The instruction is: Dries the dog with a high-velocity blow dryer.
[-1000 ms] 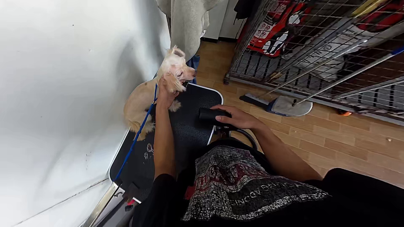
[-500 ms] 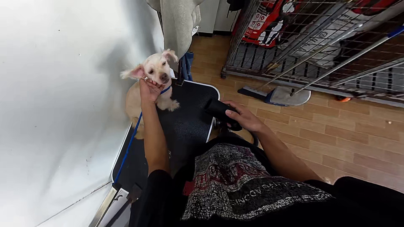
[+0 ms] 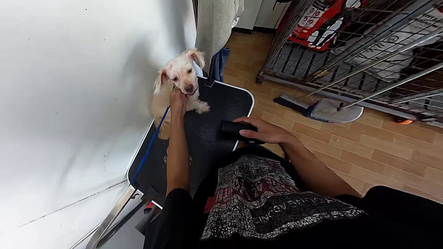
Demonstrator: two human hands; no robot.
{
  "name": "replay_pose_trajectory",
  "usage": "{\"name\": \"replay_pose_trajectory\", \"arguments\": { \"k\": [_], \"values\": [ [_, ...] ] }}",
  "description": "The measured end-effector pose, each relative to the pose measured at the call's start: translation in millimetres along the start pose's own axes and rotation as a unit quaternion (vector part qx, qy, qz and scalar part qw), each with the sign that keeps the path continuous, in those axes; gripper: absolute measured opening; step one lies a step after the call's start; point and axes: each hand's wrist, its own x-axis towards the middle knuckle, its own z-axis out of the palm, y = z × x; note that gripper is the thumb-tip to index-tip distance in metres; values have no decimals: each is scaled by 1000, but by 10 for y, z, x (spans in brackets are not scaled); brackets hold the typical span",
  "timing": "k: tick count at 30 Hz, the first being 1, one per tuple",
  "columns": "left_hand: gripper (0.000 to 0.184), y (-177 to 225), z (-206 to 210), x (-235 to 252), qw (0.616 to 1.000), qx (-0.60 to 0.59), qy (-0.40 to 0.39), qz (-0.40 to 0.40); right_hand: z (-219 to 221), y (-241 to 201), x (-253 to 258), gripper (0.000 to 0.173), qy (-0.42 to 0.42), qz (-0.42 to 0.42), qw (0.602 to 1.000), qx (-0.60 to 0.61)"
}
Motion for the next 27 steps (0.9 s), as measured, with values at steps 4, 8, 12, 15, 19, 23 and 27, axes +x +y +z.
{"name": "replay_pose_trajectory", "arguments": {
  "k": [4, 8, 12, 15, 19, 23, 27],
  "values": [
    [26, -101, 78, 45, 963, 130, 74, 224, 59, 3, 30, 63, 6, 3, 1000, -13],
    [50, 64, 25, 208, 952, 126, -15, 280, 20, -10, -20, 65, 39, 20, 999, -9],
    [40, 175, 187, 337, 924, 180, -34, 335, -10, -30, 18, 63, 49, 25, 998, 14],
    [35, 61, 320, 434, 914, 180, 11, 363, -3, -101, 126, 58, 41, 33, 998, 39],
    [26, -46, 475, 564, 917, 102, 20, 386, 34, -181, 223, 55, 47, 31, 997, 43],
    [25, -105, 552, 669, 860, 208, -102, 454, -4, -222, 235, 46, 148, 25, 986, 70],
    [29, -232, 578, 722, 824, 263, -108, 490, -115, -291, 173, 45, 208, 19, 976, 65]
  ]
}}
